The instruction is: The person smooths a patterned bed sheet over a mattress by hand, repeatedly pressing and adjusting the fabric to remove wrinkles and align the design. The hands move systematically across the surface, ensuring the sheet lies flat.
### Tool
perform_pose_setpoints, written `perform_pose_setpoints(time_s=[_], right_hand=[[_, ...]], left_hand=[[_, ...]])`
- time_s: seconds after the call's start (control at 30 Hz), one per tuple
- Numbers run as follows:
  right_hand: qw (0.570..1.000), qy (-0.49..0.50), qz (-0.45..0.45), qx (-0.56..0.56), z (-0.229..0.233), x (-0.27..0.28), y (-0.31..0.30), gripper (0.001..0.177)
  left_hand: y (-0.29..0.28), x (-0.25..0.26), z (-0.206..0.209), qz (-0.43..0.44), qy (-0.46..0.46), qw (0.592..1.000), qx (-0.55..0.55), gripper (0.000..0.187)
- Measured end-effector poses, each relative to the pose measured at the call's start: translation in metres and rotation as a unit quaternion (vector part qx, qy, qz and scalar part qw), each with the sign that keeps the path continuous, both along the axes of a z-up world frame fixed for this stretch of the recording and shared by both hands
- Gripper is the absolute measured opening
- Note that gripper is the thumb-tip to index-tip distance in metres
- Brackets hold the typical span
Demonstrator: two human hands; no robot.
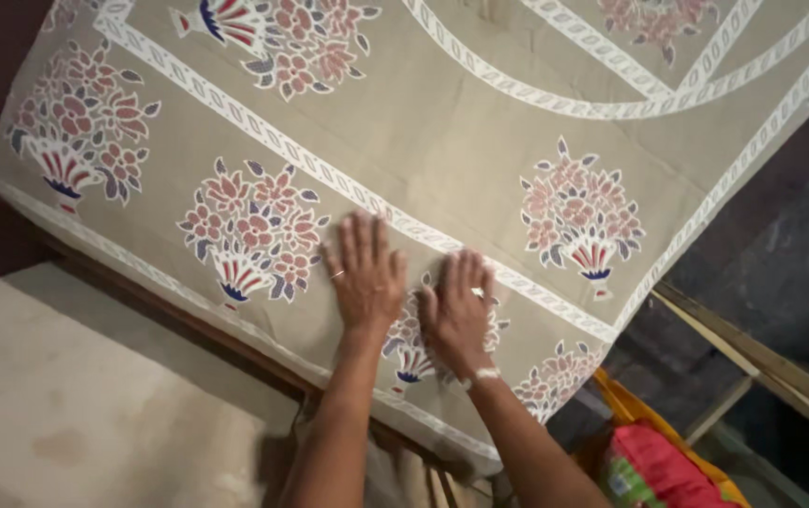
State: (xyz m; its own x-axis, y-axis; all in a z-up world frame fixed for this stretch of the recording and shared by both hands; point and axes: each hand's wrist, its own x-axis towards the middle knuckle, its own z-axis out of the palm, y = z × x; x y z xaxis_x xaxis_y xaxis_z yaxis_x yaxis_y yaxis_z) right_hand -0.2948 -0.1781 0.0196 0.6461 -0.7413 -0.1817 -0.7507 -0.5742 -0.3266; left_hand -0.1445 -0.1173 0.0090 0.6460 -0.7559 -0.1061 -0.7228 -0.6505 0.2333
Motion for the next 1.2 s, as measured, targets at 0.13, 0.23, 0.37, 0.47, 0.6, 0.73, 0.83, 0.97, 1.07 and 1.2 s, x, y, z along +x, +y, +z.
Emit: perform_pose_setpoints(time_s=[0.13, 0.23, 0.37, 0.47, 0.6, 0.73, 0.83, 0.97, 1.07, 1.2], right_hand=[[0.999, 0.014, 0.028, -0.016, -0.008, 0.057, -0.014, 0.069], [0.997, 0.027, 0.043, -0.053, -0.020, 0.068, -0.022, 0.069], [0.999, 0.000, 0.046, -0.026, -0.012, 0.062, -0.021, 0.068], [0.997, -0.009, 0.059, -0.054, 0.002, 0.077, -0.020, 0.068], [0.990, -0.037, 0.104, -0.089, 0.001, 0.123, -0.019, 0.062], [0.995, -0.011, 0.076, -0.069, -0.015, 0.133, -0.019, 0.060], [0.996, 0.008, 0.076, -0.041, -0.009, 0.138, -0.022, 0.061], [0.996, -0.003, 0.069, -0.059, 0.017, 0.149, -0.027, 0.062], [0.994, -0.050, 0.094, -0.035, 0.024, 0.175, -0.020, 0.067], [0.981, -0.084, 0.176, -0.017, -0.003, 0.262, -0.026, 0.070]], left_hand=[[0.011, 0.006, -0.012, 0.041, -0.007, 0.999, 0.006, 0.061], [0.003, 0.006, -0.023, 0.053, 0.003, 0.998, 0.024, 0.065], [0.003, 0.010, -0.020, 0.038, 0.002, 0.999, 0.033, 0.064], [0.006, 0.017, -0.007, 0.020, 0.020, 1.000, 0.008, 0.066], [0.015, 0.043, -0.008, -0.028, -0.026, 0.999, 0.022, 0.063], [0.013, 0.054, -0.026, 0.008, 0.000, 0.998, 0.058, 0.059], [0.014, 0.049, -0.012, -0.016, 0.013, 0.995, 0.099, 0.063], [0.010, 0.082, 0.013, -0.012, 0.003, 0.999, 0.045, 0.066], [0.019, 0.137, 0.012, 0.055, -0.029, 0.988, 0.138, 0.066], [0.025, 0.235, -0.006, 0.122, -0.039, 0.989, 0.078, 0.072]])
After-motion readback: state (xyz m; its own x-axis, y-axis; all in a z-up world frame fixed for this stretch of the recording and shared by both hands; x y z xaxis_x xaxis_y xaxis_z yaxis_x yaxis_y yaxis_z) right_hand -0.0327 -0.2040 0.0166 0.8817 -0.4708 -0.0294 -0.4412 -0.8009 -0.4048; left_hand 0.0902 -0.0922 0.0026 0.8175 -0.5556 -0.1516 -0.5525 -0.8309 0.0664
